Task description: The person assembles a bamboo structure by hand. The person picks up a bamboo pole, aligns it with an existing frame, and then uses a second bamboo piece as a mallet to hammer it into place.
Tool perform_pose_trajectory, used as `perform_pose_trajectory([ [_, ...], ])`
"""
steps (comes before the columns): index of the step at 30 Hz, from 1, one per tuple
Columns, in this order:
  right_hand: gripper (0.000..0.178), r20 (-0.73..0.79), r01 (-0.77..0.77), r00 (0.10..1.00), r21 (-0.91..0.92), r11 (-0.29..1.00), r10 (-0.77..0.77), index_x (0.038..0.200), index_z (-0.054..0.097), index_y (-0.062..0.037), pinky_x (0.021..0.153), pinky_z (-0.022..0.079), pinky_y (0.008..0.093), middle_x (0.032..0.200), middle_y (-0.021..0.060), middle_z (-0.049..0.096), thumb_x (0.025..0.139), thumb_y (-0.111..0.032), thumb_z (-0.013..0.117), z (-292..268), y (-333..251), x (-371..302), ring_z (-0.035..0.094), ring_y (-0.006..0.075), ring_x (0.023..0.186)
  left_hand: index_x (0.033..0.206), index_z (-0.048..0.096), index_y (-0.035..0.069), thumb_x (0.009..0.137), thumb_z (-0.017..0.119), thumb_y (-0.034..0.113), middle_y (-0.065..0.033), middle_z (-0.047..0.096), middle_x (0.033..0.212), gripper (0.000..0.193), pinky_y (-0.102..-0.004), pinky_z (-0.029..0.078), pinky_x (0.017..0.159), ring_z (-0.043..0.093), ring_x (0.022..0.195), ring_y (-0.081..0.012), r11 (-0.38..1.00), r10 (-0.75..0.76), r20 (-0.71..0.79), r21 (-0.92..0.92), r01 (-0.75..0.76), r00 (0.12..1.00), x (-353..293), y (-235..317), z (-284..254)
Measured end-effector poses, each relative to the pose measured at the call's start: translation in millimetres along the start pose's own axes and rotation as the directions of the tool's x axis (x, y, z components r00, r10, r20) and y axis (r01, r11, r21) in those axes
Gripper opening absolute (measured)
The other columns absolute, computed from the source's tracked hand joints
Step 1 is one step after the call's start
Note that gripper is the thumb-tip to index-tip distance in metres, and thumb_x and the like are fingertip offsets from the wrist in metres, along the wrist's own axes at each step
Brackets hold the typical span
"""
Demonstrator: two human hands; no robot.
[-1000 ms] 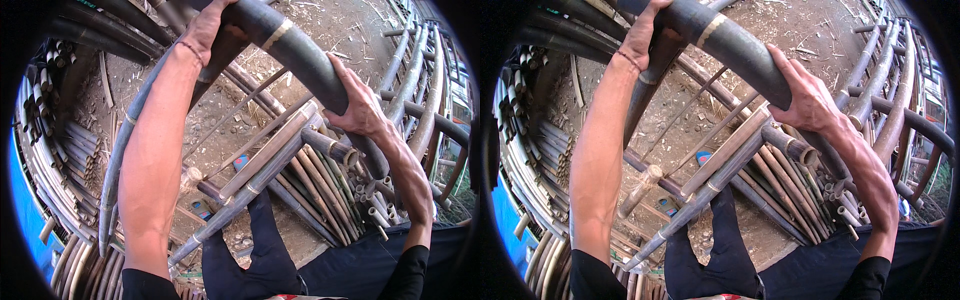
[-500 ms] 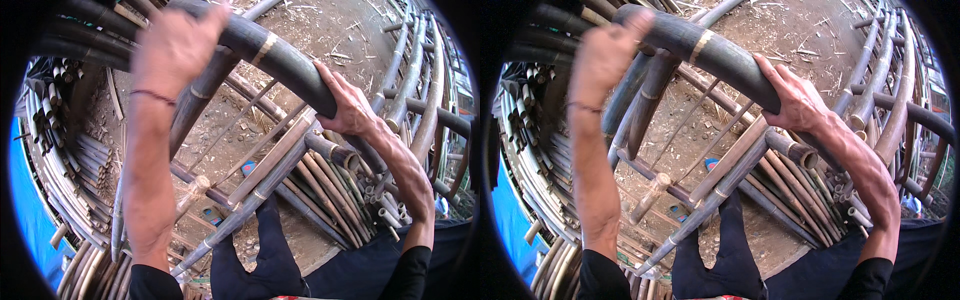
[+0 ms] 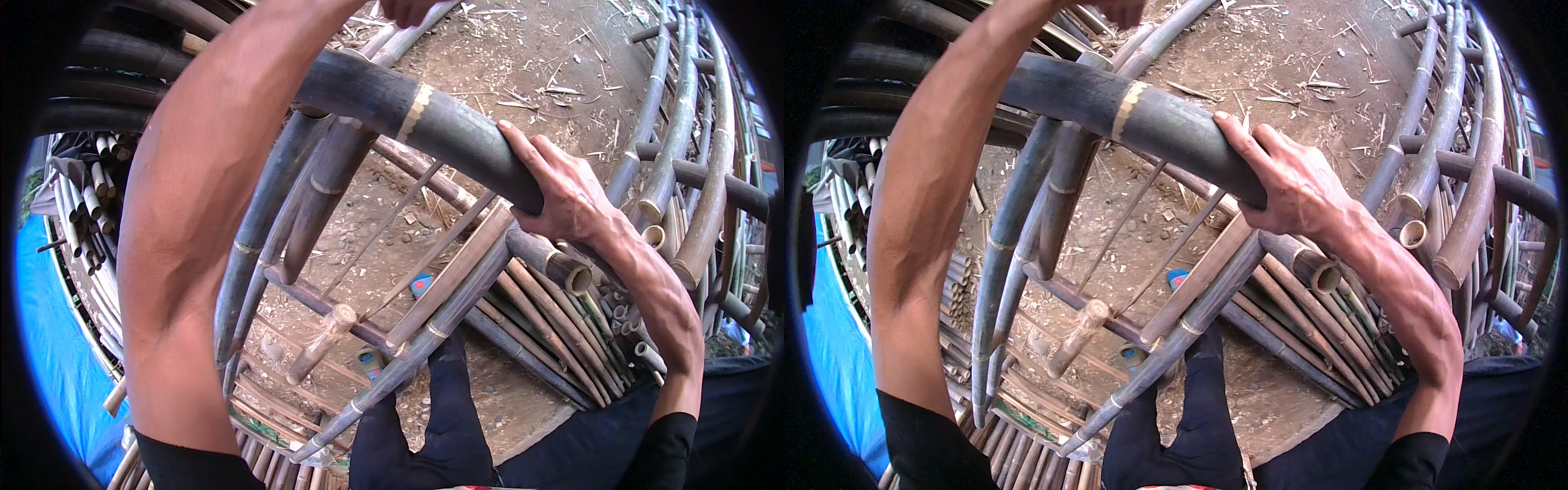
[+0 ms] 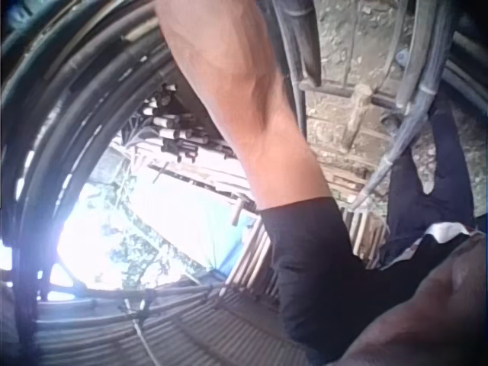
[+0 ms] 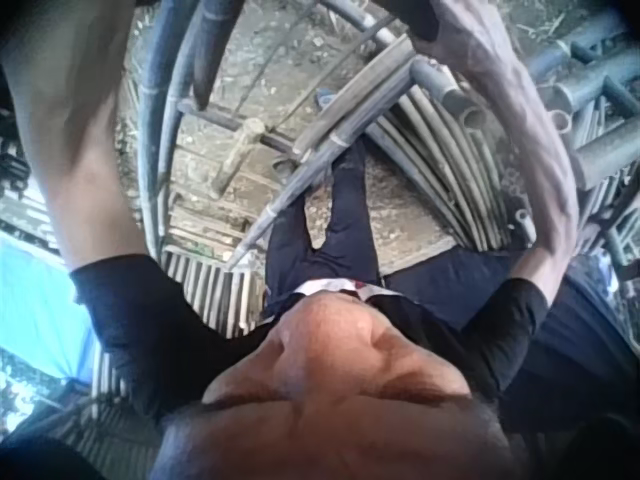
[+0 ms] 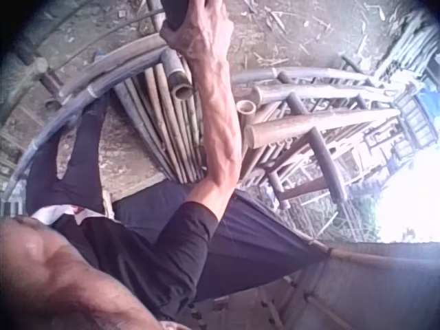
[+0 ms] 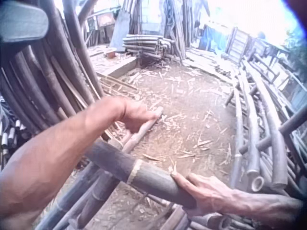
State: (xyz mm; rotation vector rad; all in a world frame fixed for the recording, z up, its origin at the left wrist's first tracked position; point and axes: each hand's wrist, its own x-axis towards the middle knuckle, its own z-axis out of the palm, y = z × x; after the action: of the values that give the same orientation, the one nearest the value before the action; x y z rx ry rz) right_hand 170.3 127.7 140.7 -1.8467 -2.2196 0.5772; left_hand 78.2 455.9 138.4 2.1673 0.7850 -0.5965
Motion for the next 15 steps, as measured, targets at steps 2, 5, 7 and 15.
perform_pose_trajectory([
  [2, 0.101, 0.014, -0.023, 1.0, 0.008, 1.0, 0.023, 0.153, 0.027, -0.0133, 0.07, 0.056, 0.0447, 0.099, 0.0155, 0.053, 0.065, -0.018, 0.077, 0.6, 5.1, -0.5, 0.062, 0.0348, 0.084, 0.115, 0.069, 0.003, 0.097, 0.037, 0.059, -0.0201, 0.067, 0.119, 0.067, -0.0458, 0.048, 0.096, 0.064, 0.11, -0.0349, 0.982, 0.029, 0.002, 0.186, -0.029, 1.0, -8.3, -2.6, 40.0],
  [5, 0.103, 0.067, -0.043, 0.997, 0.003, 0.999, 0.043, 0.153, 0.026, -0.014, 0.072, 0.056, 0.0451, 0.101, 0.0158, 0.054, 0.065, -0.019, 0.078, -2.5, 9.6, -6.7, 0.063, 0.0356, 0.089, 0.126, 0.062, -0.001, 0.098, 0.028, 0.067, -0.0259, 0.058, 0.131, 0.081, -0.0443, 0.042, 0.106, 0.055, 0.125, -0.0384, 0.922, 0.062, 0.113, 0.374, -0.1, 0.992, -60.9, 22.2, 75.6],
  [7, 0.104, 0.079, -0.06, 0.995, -0.021, 0.998, 0.062, 0.154, 0.025, -0.0157, 0.074, 0.057, 0.045, 0.104, 0.0161, 0.054, 0.065, -0.021, 0.08, -7.0, 9.2, -1.7, 0.063, 0.0367, 0.093, 0.141, 0.048, 0.0, 0.103, 0.03, 0.052, -0.0258, 0.056, 0.134, 0.066, -0.0365, 0.044, 0.107, 0.057, 0.125, -0.0353, 0.862, -0.009, 0.236, 0.494, -0.112, 0.972, -57.6, 30.2, 64.0],
  [15, 0.105, 0.126, -0.179, 0.976, 0.023, 0.984, 0.175, 0.154, 0.024, -0.0208, 0.071, 0.057, 0.0458, 0.105, 0.0146, 0.054, 0.065, -0.021, 0.08, -1.7, 2.2, -0.5, 0.064, 0.0352, 0.092, 0.114, 0.068, -0.003, 0.099, 0.032, 0.064, -0.0243, 0.069, 0.11, 0.076, -0.0413, 0.051, 0.093, 0.067, 0.105, -0.0335, 0.936, 0.014, -0.146, 0.351, 0.038, 0.989, -51.5, 21.8, 75.0],
])
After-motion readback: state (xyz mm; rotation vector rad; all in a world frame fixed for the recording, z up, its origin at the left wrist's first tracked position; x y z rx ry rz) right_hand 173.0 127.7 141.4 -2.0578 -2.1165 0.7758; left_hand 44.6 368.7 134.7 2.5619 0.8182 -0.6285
